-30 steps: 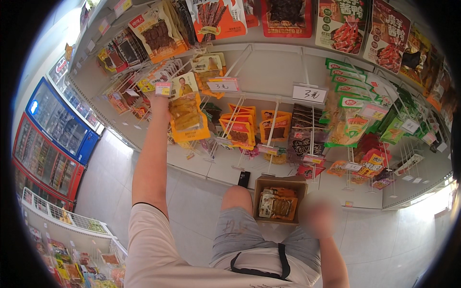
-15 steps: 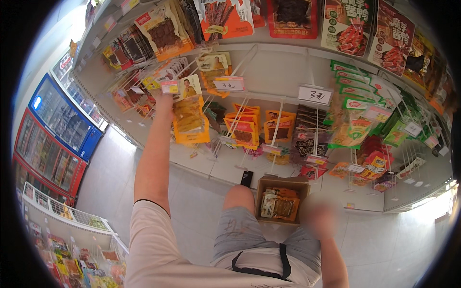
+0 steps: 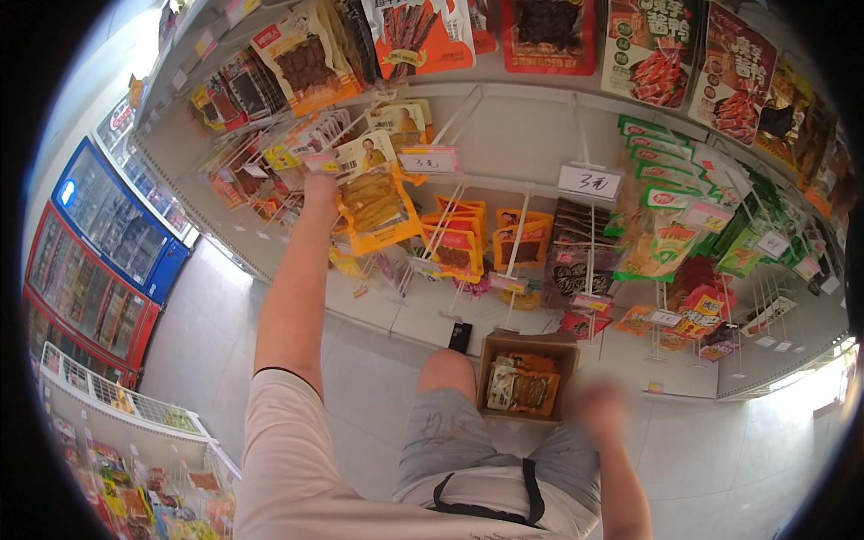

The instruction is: The person sits on the floor of a grocery store aisle and restocks a shelf with packaged snacks. They repeatedly pick up yellow snack packets from a cardboard box on their lap and place them onto the wire rack shelf.

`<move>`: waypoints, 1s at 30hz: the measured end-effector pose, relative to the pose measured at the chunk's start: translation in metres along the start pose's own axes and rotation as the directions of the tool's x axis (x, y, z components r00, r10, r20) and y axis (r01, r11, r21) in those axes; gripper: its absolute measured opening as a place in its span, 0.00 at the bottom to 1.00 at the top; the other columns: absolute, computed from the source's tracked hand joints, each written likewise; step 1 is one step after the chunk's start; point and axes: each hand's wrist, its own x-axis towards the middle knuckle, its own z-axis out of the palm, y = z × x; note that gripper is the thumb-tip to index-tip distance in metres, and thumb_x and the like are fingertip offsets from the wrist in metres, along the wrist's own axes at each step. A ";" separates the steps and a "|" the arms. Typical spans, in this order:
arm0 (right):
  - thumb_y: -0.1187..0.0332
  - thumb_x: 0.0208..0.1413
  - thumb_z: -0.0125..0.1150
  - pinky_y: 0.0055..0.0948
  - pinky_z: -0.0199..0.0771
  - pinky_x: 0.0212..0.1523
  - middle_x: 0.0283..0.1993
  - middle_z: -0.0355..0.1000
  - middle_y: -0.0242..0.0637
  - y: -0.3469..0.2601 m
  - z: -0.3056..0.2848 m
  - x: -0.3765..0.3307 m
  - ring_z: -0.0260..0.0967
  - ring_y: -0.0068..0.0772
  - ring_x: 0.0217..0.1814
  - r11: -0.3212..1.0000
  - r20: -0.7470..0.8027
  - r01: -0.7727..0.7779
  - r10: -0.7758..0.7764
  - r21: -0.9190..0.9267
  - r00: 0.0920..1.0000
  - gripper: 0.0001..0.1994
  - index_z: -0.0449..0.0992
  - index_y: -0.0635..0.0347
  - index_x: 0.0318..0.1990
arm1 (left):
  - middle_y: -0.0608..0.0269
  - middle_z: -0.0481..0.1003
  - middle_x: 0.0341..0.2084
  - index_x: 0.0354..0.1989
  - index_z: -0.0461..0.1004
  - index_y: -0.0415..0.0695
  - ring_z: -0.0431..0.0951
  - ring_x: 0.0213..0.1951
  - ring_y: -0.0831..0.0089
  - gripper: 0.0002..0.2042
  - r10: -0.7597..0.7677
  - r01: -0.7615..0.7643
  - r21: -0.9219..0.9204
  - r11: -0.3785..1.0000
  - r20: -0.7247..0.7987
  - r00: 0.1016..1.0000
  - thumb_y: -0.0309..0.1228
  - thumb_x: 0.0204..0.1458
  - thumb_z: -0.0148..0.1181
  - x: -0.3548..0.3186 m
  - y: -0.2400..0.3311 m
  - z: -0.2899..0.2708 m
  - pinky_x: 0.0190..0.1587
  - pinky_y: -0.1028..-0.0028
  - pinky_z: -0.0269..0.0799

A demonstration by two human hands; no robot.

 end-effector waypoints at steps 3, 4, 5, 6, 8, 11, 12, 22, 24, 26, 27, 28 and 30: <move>0.62 0.60 0.68 0.52 0.78 0.57 0.45 0.81 0.44 0.000 0.001 0.004 0.78 0.49 0.51 0.991 -0.045 0.092 -0.096 -0.093 0.994 0.09 0.86 0.56 0.42 | 0.55 0.49 0.85 0.85 0.52 0.50 0.50 0.84 0.54 0.33 -0.039 0.040 -0.015 0.999 0.092 0.995 0.44 0.76 0.55 0.008 -0.001 0.009 0.76 0.54 0.60; 0.62 0.60 0.68 0.52 0.78 0.57 0.45 0.81 0.44 0.002 0.002 0.002 0.78 0.49 0.51 0.993 -0.061 0.072 -0.079 -0.098 0.995 0.09 0.86 0.55 0.42 | 0.55 0.49 0.86 0.85 0.51 0.51 0.49 0.85 0.53 0.35 -0.049 0.052 -0.023 0.998 0.130 0.990 0.45 0.76 0.56 0.010 -0.003 0.014 0.75 0.54 0.61; 0.62 0.60 0.67 0.52 0.78 0.57 0.45 0.81 0.44 0.002 0.005 0.001 0.78 0.49 0.51 0.993 -0.079 0.052 -0.061 -0.102 0.995 0.09 0.86 0.55 0.42 | 0.54 0.49 0.85 0.85 0.50 0.49 0.50 0.84 0.53 0.36 -0.063 0.066 -0.020 0.998 0.147 0.987 0.46 0.76 0.56 0.012 -0.004 0.018 0.75 0.54 0.61; 0.62 0.61 0.67 0.52 0.78 0.57 0.45 0.81 0.44 0.004 0.006 0.000 0.78 0.49 0.51 0.994 -0.096 0.032 -0.042 -0.106 0.994 0.09 0.86 0.55 0.42 | 0.53 0.50 0.85 0.85 0.50 0.48 0.51 0.84 0.52 0.36 -0.062 0.064 -0.012 0.998 0.164 0.984 0.46 0.75 0.57 0.015 -0.005 0.023 0.75 0.54 0.62; 0.61 0.61 0.67 0.53 0.78 0.56 0.45 0.82 0.44 0.004 0.002 0.002 0.78 0.49 0.51 0.999 -0.030 0.022 -0.023 -0.032 0.999 0.09 0.86 0.55 0.42 | 0.51 0.52 0.84 0.85 0.49 0.46 0.54 0.83 0.50 0.38 -0.063 0.059 0.025 0.998 0.170 0.983 0.47 0.75 0.57 0.020 -0.012 0.029 0.75 0.54 0.63; 0.61 0.61 0.66 0.53 0.78 0.55 0.44 0.81 0.44 -0.001 -0.001 0.005 0.78 0.49 0.50 1.000 -0.033 0.002 -0.002 0.008 0.999 0.09 0.85 0.55 0.41 | 0.47 0.54 0.83 0.85 0.48 0.42 0.57 0.81 0.48 0.41 -0.025 0.003 0.161 0.987 0.137 0.990 0.49 0.74 0.58 0.033 -0.025 0.035 0.75 0.53 0.65; 0.62 0.61 0.66 0.53 0.78 0.54 0.43 0.81 0.44 -0.003 -0.001 0.006 0.78 0.49 0.49 1.000 -0.049 -0.003 0.003 0.012 0.999 0.09 0.85 0.55 0.40 | 0.46 0.54 0.83 0.85 0.47 0.40 0.59 0.80 0.47 0.42 0.006 -0.033 0.244 0.969 0.113 0.994 0.50 0.73 0.59 0.040 -0.027 0.034 0.75 0.53 0.65; 0.61 0.62 0.65 0.50 0.79 0.53 0.48 0.82 0.44 -0.010 -0.007 0.002 0.79 0.47 0.51 0.969 -0.086 0.035 -0.058 -0.246 0.995 0.12 0.85 0.55 0.47 | 0.41 0.78 0.58 0.67 0.73 0.32 0.78 0.60 0.47 0.23 0.714 -0.735 0.443 0.513 0.255 0.652 0.28 0.65 0.64 -0.116 -0.161 0.015 0.67 0.55 0.70; 0.62 0.60 0.65 0.51 0.78 0.55 0.48 0.81 0.44 -0.025 -0.028 0.014 0.79 0.48 0.53 0.952 -0.033 0.095 -0.109 -0.290 0.993 0.12 0.85 0.54 0.47 | 0.41 0.75 0.63 0.68 0.72 0.37 0.74 0.65 0.46 0.25 0.596 -0.774 0.442 0.454 0.495 0.632 0.28 0.63 0.65 -0.173 -0.227 -0.022 0.71 0.54 0.65; 0.62 0.58 0.66 0.51 0.78 0.56 0.49 0.80 0.45 -0.049 -0.053 0.029 0.78 0.49 0.54 0.956 0.061 0.102 -0.089 -0.276 0.994 0.12 0.84 0.53 0.47 | 0.41 0.72 0.67 0.69 0.72 0.37 0.70 0.69 0.41 0.28 0.288 -0.623 0.520 0.585 0.585 0.759 0.33 0.61 0.67 -0.229 -0.293 -0.045 0.75 0.49 0.63; 0.62 0.58 0.66 0.51 0.77 0.56 0.48 0.80 0.44 -0.063 -0.065 0.039 0.77 0.50 0.55 0.967 0.125 0.078 -0.048 -0.244 0.991 0.12 0.84 0.53 0.47 | 0.43 0.72 0.69 0.70 0.72 0.41 0.68 0.72 0.42 0.28 0.134 -0.593 0.562 0.577 0.651 0.747 0.34 0.61 0.67 -0.248 -0.330 -0.062 0.76 0.48 0.61; 0.62 0.57 0.66 0.51 0.77 0.56 0.48 0.79 0.44 -0.073 -0.073 0.047 0.76 0.50 0.55 0.975 0.194 0.049 -0.006 -0.215 0.981 0.12 0.84 0.52 0.46 | 0.45 0.72 0.70 0.71 0.72 0.45 0.66 0.75 0.42 0.28 -0.028 -0.565 0.603 0.563 0.698 0.716 0.35 0.61 0.66 -0.262 -0.359 -0.071 0.77 0.47 0.60; 0.63 0.57 0.66 0.51 0.76 0.55 0.50 0.78 0.43 -0.086 -0.080 0.064 0.74 0.50 0.57 0.852 0.301 0.370 -0.266 -0.372 0.916 0.11 0.83 0.52 0.46 | 0.50 0.70 0.73 0.71 0.73 0.51 0.62 0.77 0.43 0.29 -0.200 -0.523 0.766 0.374 0.617 0.761 0.39 0.59 0.66 -0.301 -0.359 -0.054 0.77 0.41 0.57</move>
